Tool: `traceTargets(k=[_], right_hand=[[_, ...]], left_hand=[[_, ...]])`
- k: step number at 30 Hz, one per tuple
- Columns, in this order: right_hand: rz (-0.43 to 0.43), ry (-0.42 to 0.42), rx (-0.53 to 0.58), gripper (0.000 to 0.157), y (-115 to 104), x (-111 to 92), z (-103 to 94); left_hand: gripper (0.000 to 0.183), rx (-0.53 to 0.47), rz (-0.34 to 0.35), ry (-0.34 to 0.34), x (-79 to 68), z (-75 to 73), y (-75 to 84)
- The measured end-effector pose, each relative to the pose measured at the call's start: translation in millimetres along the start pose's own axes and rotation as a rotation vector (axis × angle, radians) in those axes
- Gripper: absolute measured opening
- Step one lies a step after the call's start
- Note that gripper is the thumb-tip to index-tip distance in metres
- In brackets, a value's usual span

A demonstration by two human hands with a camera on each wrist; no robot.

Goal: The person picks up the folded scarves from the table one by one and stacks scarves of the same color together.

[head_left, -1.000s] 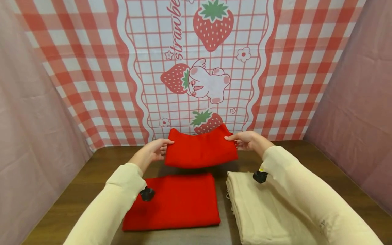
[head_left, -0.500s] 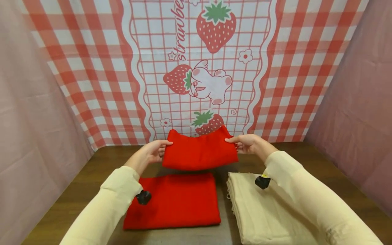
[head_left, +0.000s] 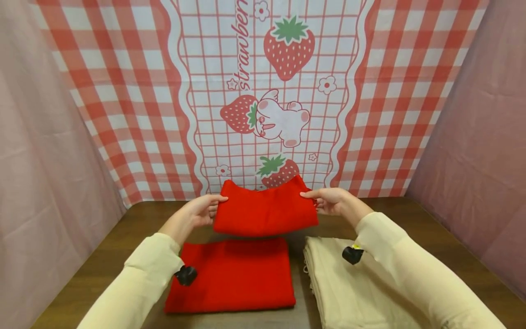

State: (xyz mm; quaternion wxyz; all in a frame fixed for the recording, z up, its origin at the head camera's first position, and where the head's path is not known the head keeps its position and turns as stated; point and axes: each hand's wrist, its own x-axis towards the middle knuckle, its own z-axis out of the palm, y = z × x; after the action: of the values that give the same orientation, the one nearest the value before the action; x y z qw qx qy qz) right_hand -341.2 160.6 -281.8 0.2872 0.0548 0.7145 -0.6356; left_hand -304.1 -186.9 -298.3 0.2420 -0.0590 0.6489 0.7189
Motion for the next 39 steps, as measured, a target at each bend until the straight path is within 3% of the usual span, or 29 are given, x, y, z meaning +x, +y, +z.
traceTargets(k=[11, 24, 39], right_hand=[[-0.010, -0.019, 0.028, 0.025, 4, -8, 5.4], [-0.044, -0.035, 0.111, 0.029, 5, -16, 15.2], [-0.012, -0.068, 0.227, 0.022, 1, -19, 42.3]], left_hand=[[0.020, -0.009, 0.029, -0.008, -17.0, 0.0, 0.1], [0.017, -0.051, 0.069, -0.028, -29.8, -3.1, 6.2], [0.018, -0.100, 0.099, -0.041, -49.2, -17.4, 6.6]])
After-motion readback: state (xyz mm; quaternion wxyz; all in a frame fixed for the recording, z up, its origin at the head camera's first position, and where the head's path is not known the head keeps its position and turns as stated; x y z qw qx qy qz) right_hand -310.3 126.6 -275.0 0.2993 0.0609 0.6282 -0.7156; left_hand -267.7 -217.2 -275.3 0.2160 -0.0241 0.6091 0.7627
